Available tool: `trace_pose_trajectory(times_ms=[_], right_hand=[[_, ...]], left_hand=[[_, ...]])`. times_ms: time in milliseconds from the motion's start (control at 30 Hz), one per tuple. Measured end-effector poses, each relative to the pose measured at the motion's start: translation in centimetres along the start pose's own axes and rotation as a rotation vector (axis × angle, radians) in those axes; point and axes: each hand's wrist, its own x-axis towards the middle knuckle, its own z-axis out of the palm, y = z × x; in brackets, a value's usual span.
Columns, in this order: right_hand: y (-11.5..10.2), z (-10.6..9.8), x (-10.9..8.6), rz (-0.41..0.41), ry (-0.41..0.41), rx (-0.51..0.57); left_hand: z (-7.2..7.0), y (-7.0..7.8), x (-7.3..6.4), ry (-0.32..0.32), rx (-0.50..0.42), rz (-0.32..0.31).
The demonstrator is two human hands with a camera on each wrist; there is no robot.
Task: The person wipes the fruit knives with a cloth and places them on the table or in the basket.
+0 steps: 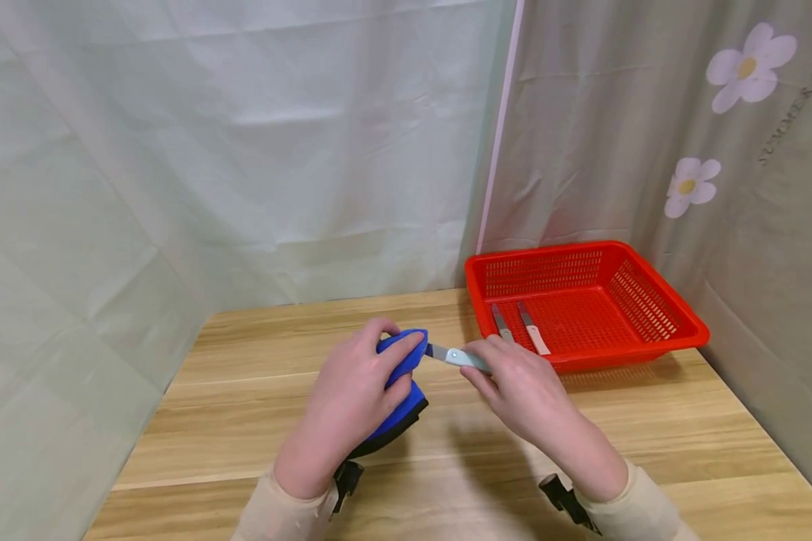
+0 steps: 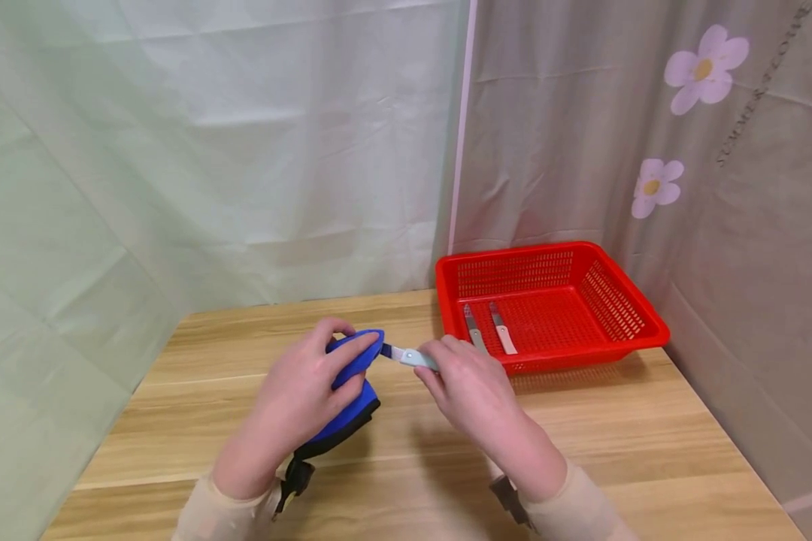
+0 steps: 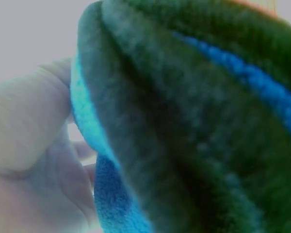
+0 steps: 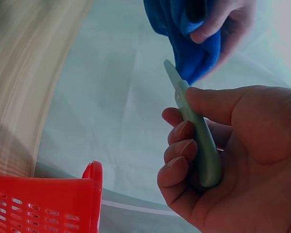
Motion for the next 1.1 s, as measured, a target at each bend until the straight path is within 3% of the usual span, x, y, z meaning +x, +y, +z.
trace_pose_trajectory(times_ms=[233, 400, 800, 1100], right_hand=[[-0.1, 0.2, -0.2, -0.012, -0.009, 0.003], [-0.1, 0.1, -0.3, -0.029, 0.002, -0.004], [-0.2, 0.3, -0.2, -0.049, 0.013, 0.011], [-0.2, 0.2, -0.1, -0.026, 0.000, 0.005]], left_hand=[[0.6, 1.4, 0.2, -0.035, -0.015, 0.043], [0.9, 1.9, 0.1, -0.072, -0.009, 0.036], [1.1, 1.4, -0.1, -0.054, -0.017, 0.022], [0.8, 0.9, -0.1, -0.067, -0.007, -0.027]])
